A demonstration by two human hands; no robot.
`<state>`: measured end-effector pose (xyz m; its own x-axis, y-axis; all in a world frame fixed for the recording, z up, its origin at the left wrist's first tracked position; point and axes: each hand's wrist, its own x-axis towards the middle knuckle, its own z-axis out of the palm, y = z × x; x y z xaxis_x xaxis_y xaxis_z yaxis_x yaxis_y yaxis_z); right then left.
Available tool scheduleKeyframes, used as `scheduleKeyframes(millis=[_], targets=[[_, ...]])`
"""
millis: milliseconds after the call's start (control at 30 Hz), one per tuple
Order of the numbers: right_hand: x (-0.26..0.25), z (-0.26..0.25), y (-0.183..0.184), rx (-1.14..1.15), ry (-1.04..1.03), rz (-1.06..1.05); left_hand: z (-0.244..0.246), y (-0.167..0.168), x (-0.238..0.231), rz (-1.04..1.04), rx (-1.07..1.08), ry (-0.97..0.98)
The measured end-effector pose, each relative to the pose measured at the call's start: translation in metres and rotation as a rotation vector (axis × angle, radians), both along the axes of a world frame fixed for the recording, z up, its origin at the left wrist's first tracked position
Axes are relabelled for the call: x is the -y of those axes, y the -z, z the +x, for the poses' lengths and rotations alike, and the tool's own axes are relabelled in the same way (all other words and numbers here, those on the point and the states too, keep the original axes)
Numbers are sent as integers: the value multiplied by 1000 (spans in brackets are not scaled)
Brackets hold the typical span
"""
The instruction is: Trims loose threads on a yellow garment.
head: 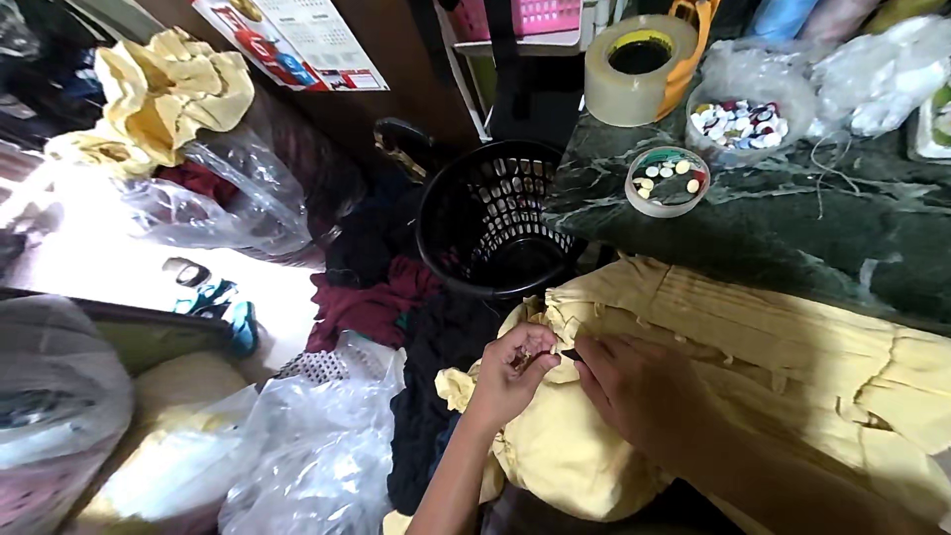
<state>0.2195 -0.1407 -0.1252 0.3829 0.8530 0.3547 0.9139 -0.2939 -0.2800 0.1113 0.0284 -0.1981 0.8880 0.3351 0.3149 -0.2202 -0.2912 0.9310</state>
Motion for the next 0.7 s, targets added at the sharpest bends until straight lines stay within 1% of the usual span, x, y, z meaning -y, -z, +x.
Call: scheduleKeyframes(millis=[133,400,567,700], targets=[[0,0,1,10,-7,-6,-1,-4,1,32,-19,-17],[-2,-5,-1,79,5,-29,-4,-18,5,189,-111,-58],[-7,-11,0,101,60,-20,-4,-17,7,196,-112,-81],[-7,-10,1,72,48,-24,-3,-16,9,184,-106,-91]])
